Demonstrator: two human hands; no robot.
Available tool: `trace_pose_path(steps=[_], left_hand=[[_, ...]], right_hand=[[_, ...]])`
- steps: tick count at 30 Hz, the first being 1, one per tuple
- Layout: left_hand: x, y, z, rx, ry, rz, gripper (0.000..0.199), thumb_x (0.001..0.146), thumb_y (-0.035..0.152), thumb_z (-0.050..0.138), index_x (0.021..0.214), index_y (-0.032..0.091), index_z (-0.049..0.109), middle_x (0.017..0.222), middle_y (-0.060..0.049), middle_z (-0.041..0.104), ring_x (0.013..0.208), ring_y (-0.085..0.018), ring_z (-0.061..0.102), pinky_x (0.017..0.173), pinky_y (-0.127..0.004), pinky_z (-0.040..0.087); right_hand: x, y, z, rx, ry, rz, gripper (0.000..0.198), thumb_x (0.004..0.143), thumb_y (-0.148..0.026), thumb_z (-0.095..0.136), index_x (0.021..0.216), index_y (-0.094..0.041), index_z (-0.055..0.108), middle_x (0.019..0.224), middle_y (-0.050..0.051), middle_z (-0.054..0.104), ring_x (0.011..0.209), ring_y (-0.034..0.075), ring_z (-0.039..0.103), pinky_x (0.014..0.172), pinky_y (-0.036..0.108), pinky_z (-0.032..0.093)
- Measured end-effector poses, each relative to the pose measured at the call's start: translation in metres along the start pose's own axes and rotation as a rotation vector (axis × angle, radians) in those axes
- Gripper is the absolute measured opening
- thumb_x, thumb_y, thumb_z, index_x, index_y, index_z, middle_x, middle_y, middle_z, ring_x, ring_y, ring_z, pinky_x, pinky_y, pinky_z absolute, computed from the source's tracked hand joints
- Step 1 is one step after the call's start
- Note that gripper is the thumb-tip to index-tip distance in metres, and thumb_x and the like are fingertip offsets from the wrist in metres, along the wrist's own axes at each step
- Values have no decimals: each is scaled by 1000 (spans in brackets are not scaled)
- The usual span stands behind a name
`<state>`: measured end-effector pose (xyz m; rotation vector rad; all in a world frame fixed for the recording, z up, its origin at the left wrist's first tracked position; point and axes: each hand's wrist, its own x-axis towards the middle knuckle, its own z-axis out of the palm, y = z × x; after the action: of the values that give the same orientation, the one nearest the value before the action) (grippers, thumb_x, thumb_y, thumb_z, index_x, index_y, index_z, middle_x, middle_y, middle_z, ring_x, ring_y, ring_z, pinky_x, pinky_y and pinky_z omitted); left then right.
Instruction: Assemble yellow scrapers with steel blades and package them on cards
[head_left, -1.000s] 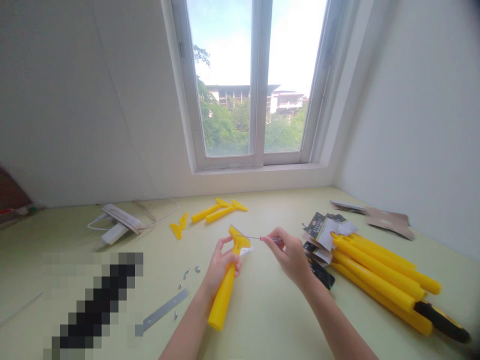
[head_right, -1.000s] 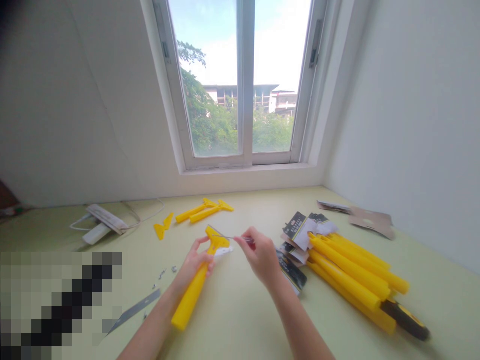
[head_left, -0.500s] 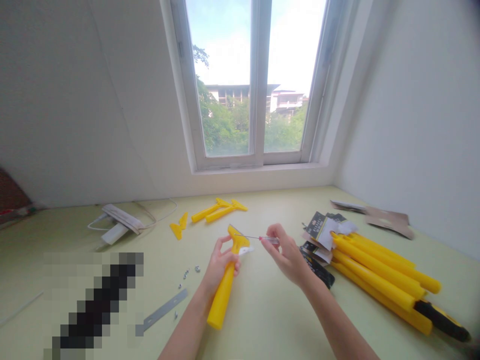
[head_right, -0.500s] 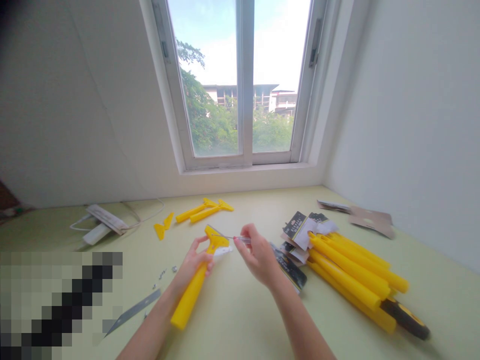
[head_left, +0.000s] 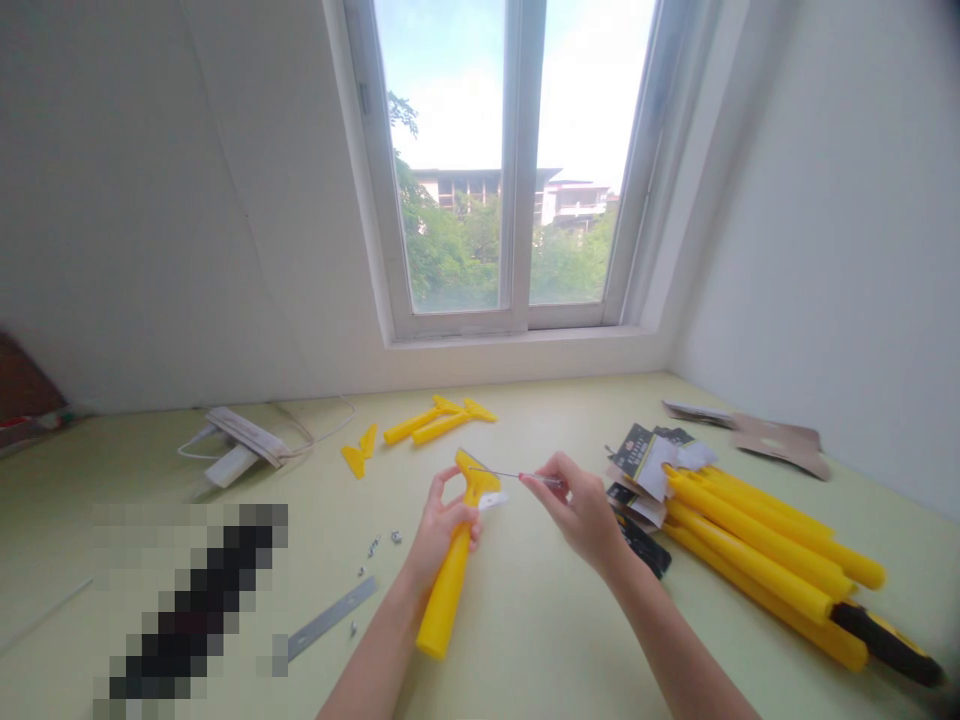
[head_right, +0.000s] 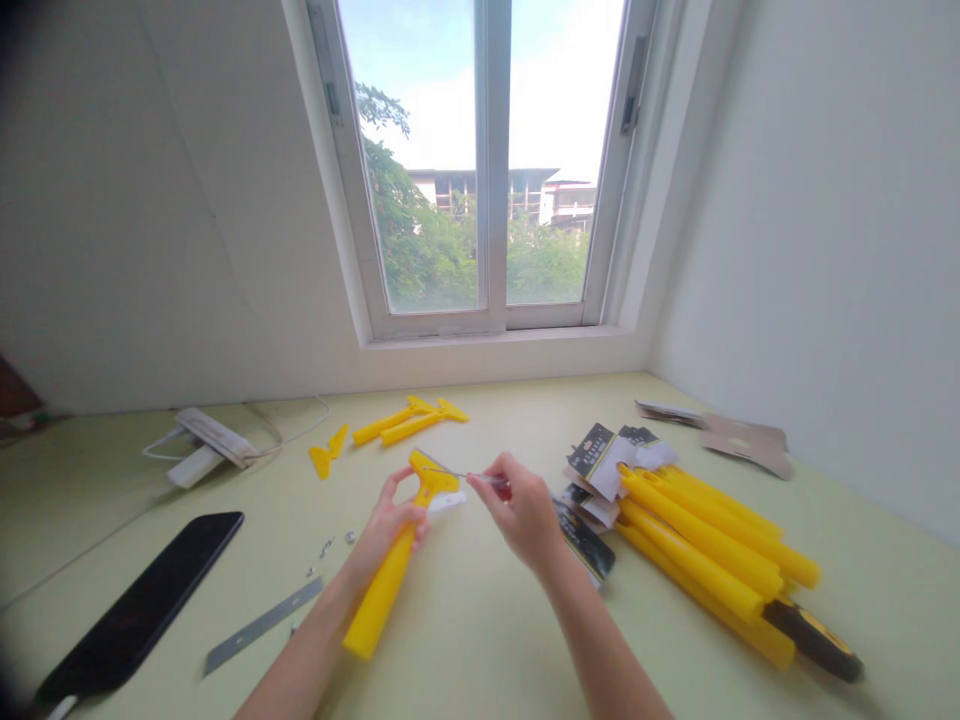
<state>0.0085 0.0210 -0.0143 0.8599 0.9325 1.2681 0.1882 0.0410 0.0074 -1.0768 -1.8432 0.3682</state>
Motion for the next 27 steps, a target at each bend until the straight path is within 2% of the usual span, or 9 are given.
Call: trace_pose_path(steps=[6,10,13,16,18,20,24,27], left_hand=[[0,0,0,-4,-20,-14,62,56,14,52,113,23,29,55,7,50,38,-7,42,37,-18,31],[0,-1,0,7,-5,-16,62,56,14,52,114,23,30,57,6,51,39,-7,43,37,-18,33],[0,-1,1,20,22,5,61,56,14,53,113,23,32,59,5,52,39,-7,43,37,-19,33],[-4,3,5,101,86,96,57,57,14,53,110,25,35,80,-1,59,39,-5,43,37,-19,34],[-9,8,8,229,157,207,52,58,14,53,107,27,40,103,-6,56,38,-3,42,38,-19,35],[-15,13,10,379,225,317,48,60,14,52,106,27,44,111,-6,53,39,-1,42,39,-18,34],[-23,17,14,573,300,438,46,63,14,50,107,26,46,85,-1,61,41,-4,41,40,-16,32],[-24,15,16,628,337,485,46,64,13,49,108,26,45,78,1,61,42,-5,42,42,-17,33]], right_hand=[[1,3,0,-73,4,32,28,78,-41,46,61,-19,44,48,-6,42,44,8,40,46,19,30],[2,2,2,-46,-54,56,27,82,-40,37,70,-19,49,54,-3,48,49,10,44,49,21,32],[1,1,3,57,-82,92,24,82,-41,38,77,-19,48,58,-3,48,51,11,45,50,21,34],[3,2,4,207,-95,126,23,78,-42,44,76,-19,47,60,-3,46,54,10,44,50,21,34],[4,3,4,310,-98,169,22,76,-41,48,74,-19,48,63,-3,46,55,10,43,49,20,34],[6,5,5,431,-117,234,22,75,-40,51,74,-19,48,63,-3,46,53,9,40,47,20,32],[8,9,8,687,-171,369,23,72,-40,55,75,-18,50,59,-4,45,50,7,38,48,21,30],[7,11,11,798,-170,463,24,69,-40,58,74,-16,52,57,-4,45,49,6,37,48,20,28]])
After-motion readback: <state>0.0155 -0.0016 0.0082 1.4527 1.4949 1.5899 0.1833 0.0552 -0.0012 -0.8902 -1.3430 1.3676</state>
